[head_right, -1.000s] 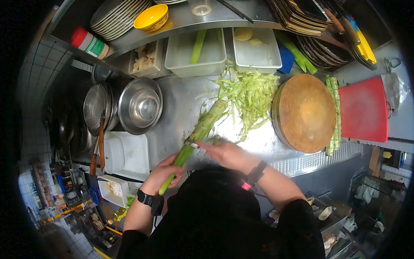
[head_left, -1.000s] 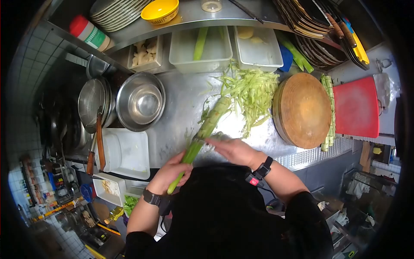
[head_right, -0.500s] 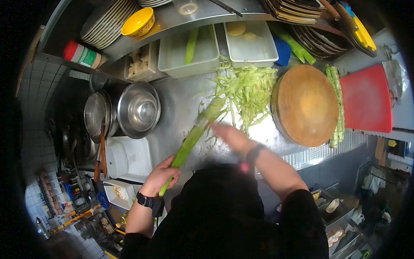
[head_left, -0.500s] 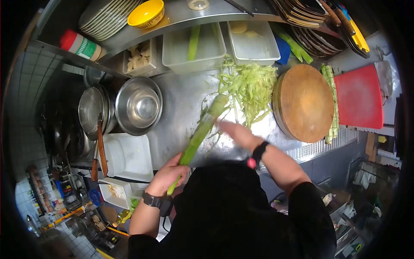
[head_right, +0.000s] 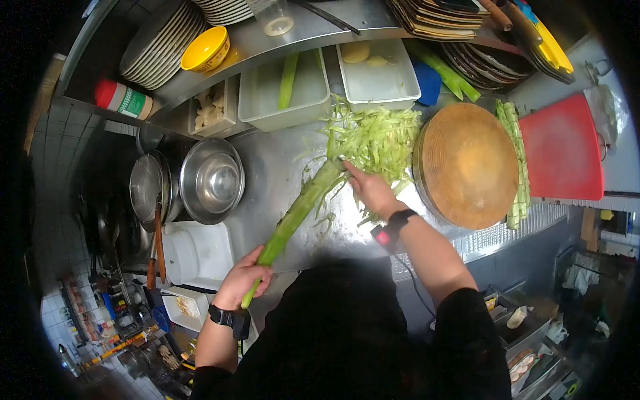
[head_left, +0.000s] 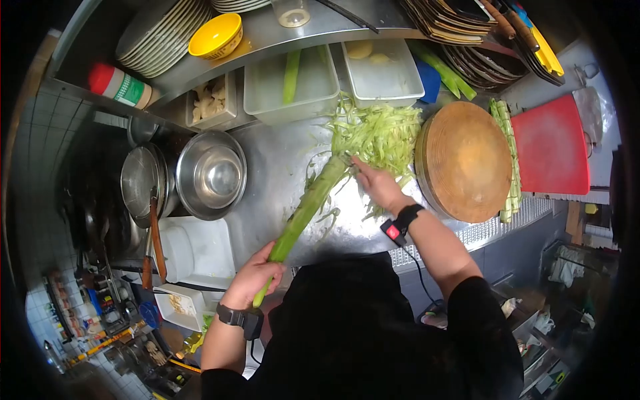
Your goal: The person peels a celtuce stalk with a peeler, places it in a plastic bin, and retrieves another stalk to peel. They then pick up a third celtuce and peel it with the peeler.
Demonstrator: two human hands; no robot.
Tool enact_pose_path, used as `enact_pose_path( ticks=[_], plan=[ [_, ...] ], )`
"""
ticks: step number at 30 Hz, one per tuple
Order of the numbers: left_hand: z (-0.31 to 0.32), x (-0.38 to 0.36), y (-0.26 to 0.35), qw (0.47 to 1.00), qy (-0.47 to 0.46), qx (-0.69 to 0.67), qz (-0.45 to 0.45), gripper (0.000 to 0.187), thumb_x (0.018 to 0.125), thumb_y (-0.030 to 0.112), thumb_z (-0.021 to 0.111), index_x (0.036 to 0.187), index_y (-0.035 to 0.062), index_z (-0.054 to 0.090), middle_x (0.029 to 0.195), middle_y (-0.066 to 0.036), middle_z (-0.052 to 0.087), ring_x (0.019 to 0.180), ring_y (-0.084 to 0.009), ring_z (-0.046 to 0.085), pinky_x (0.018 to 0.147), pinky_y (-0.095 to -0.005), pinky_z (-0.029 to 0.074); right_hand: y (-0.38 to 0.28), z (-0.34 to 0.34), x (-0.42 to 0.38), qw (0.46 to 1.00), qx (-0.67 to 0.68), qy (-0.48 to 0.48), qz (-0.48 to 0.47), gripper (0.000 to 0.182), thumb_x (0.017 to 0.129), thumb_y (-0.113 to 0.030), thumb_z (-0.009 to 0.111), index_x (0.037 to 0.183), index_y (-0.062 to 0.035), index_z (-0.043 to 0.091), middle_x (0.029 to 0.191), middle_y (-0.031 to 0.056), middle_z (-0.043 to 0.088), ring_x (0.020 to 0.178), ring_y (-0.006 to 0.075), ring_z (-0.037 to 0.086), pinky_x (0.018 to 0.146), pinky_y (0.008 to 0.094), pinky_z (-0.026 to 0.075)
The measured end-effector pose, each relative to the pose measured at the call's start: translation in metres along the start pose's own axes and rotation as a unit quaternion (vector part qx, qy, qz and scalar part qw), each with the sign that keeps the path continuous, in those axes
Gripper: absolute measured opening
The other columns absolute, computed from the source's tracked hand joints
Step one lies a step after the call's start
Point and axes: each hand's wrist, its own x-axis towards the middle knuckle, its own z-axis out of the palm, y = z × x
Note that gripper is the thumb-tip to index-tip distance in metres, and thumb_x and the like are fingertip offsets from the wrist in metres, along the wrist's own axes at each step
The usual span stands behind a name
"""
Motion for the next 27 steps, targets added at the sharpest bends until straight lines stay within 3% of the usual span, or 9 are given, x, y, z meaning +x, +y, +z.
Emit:
enact_pose_path(
  ticks=[4, 8, 13, 16, 18, 20, 23, 25, 27],
  plan=[
    [-0.003, 0.004, -0.003, 0.999, -0.034, -0.042, 0.004, 0.062, 0.093, 0.002, 0.059, 0.152, 0.0126, 0.044, 0.071, 0.001, 0.050, 0.050, -0.0092, 0.044, 0.044, -0.0251, 0.033, -0.062, 0.002, -0.013, 0.989, 0.016, -0.087, 0.120, 0.052, 0.105, -0.020, 0.060, 0.156, -0.0200, 0.048, 0.094, 0.0257, 0.072, 0.083, 0.0429, 0.071, 0.076, 0.0488, 0.058],
    [-0.002, 0.006, -0.004, 0.992, -0.040, -0.123, -0.003, 0.062, 0.090, 0.000, 0.058, 0.150, 0.0055, 0.043, 0.070, -0.003, 0.049, 0.045, -0.0135, 0.044, 0.040, -0.0272, 0.032, -0.092, 0.024, -0.036, 0.989, 0.146, -0.027, 0.002, 0.056, 0.104, -0.020, 0.062, 0.157, -0.0218, 0.046, 0.098, 0.0216, 0.073, 0.084, 0.0409, 0.071, 0.078, 0.0484, 0.058],
    [-0.004, 0.009, -0.010, 0.986, -0.057, -0.157, -0.013, 0.062, 0.090, 0.001, 0.058, 0.150, 0.0069, 0.043, 0.070, -0.004, 0.048, 0.045, -0.0137, 0.043, 0.039, -0.0276, 0.031, -0.138, 0.010, -0.040, 0.967, 0.100, -0.231, -0.047, 0.056, 0.104, -0.019, 0.062, 0.158, -0.0183, 0.046, 0.101, 0.0221, 0.072, 0.087, 0.0426, 0.070, 0.077, 0.0463, 0.058],
    [-0.002, 0.006, -0.008, 0.986, -0.052, -0.161, -0.015, 0.062, 0.090, 0.002, 0.058, 0.150, 0.0079, 0.043, 0.070, -0.004, 0.048, 0.045, -0.0138, 0.042, 0.039, -0.0272, 0.031, -0.116, 0.019, -0.040, 0.966, 0.100, -0.189, -0.147, 0.061, 0.101, -0.019, 0.062, 0.159, -0.0233, 0.044, 0.082, 0.0186, 0.068, 0.072, 0.0373, 0.068, 0.069, 0.0482, 0.055],
    [0.001, 0.005, -0.006, 0.989, -0.051, -0.141, -0.016, 0.062, 0.090, 0.001, 0.057, 0.150, 0.0079, 0.044, 0.071, -0.004, 0.047, 0.045, -0.0140, 0.042, 0.039, -0.0272, 0.030, -0.059, 0.052, -0.033, 0.966, 0.235, -0.080, -0.074, 0.058, 0.103, -0.019, 0.060, 0.158, -0.0208, 0.046, 0.086, 0.0180, 0.072, 0.072, 0.0357, 0.070, 0.069, 0.0466, 0.056],
    [-0.006, 0.005, -0.015, 0.988, -0.043, -0.144, -0.016, 0.062, 0.090, 0.001, 0.058, 0.150, 0.0078, 0.044, 0.071, -0.004, 0.048, 0.045, -0.0139, 0.042, 0.039, -0.0272, 0.030, -0.006, 0.021, -0.003, 0.982, 0.040, -0.066, 0.170, 0.054, 0.105, -0.020, 0.058, 0.158, -0.0184, 0.046, 0.092, 0.0198, 0.074, 0.075, 0.0365, 0.071, 0.072, 0.0450, 0.057],
    [-0.007, 0.003, -0.009, 0.989, -0.037, -0.142, -0.007, 0.062, 0.090, 0.001, 0.058, 0.150, 0.0077, 0.045, 0.071, -0.004, 0.049, 0.045, -0.0138, 0.042, 0.039, -0.0273, 0.030, 0.011, 0.006, -0.003, 0.986, 0.025, -0.032, 0.161, 0.053, 0.106, -0.021, 0.058, 0.157, -0.0164, 0.047, 0.090, 0.0234, 0.073, 0.075, 0.0379, 0.071, 0.073, 0.0450, 0.058],
    [-0.004, 0.004, -0.010, 0.988, -0.044, -0.149, 0.001, 0.061, 0.090, 0.001, 0.058, 0.149, 0.0076, 0.045, 0.071, -0.004, 0.049, 0.045, -0.0138, 0.042, 0.040, -0.0274, 0.030, 0.004, 0.012, -0.012, 0.997, 0.039, 0.051, 0.043, 0.053, 0.107, -0.022, 0.058, 0.158, -0.0171, 0.046, 0.081, 0.0245, 0.070, 0.071, 0.0407, 0.069, 0.073, 0.0462, 0.058],
    [-0.006, 0.006, -0.012, 0.989, -0.040, -0.145, 0.007, 0.061, 0.089, 0.001, 0.059, 0.149, 0.0071, 0.045, 0.070, -0.004, 0.049, 0.046, -0.0134, 0.043, 0.040, -0.0274, 0.030, -0.022, 0.007, -0.021, 0.994, 0.049, -0.028, 0.093, 0.053, 0.107, -0.022, 0.058, 0.158, -0.0177, 0.046, 0.085, 0.0245, 0.071, 0.074, 0.0404, 0.070, 0.075, 0.0461, 0.058]
  ],
)
